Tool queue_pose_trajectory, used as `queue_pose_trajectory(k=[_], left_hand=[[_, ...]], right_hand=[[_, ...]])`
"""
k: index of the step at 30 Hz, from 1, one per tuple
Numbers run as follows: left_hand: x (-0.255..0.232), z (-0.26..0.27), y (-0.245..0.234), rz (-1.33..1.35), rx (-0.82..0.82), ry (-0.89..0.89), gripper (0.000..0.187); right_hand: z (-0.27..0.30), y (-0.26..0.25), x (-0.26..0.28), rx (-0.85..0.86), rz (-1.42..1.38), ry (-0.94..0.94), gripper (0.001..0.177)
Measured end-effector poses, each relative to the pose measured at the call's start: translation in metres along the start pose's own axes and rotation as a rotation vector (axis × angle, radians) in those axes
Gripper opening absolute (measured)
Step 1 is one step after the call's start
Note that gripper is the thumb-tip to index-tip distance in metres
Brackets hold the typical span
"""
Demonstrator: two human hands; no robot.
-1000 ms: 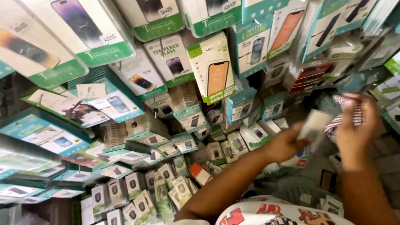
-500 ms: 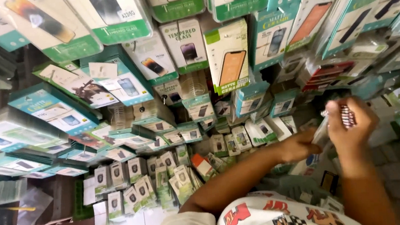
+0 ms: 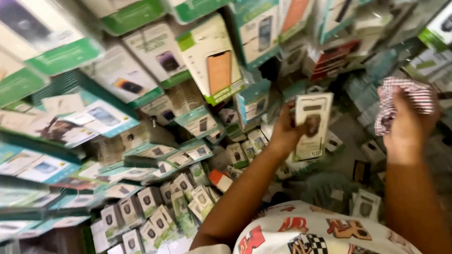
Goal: Sorting and inspecting boxes of mobile phone screen protectors in a stockroom.
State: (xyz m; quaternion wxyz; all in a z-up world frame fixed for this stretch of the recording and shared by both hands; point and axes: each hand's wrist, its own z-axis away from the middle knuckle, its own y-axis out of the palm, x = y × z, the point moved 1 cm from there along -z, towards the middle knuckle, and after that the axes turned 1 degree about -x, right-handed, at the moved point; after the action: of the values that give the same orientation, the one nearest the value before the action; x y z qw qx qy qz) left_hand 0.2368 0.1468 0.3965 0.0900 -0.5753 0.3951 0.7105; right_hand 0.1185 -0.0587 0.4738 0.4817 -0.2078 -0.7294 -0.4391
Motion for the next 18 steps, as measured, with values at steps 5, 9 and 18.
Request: queue_pose_trajectory(k=[5, 9, 18], left_hand=[[-0.015, 0.002, 0.025, -0.343, 0.114, 0.138, 0.024], [-0.043, 0.014, 0.061, -0.279, 0.010, 0.158, 0.011], [-0.046, 0.015, 0.062, -0.468, -0.010, 0.472, 0.006]], right_hand=[[0.044, 0.051, 0.037, 0.396, 0.632, -0.639, 0.032], [0.042, 0.071, 0.028, 0.372, 0.658, -0.792, 0.023], [0.049, 0.084, 0.034, 0.357, 0.642, -0.840, 0.018]])
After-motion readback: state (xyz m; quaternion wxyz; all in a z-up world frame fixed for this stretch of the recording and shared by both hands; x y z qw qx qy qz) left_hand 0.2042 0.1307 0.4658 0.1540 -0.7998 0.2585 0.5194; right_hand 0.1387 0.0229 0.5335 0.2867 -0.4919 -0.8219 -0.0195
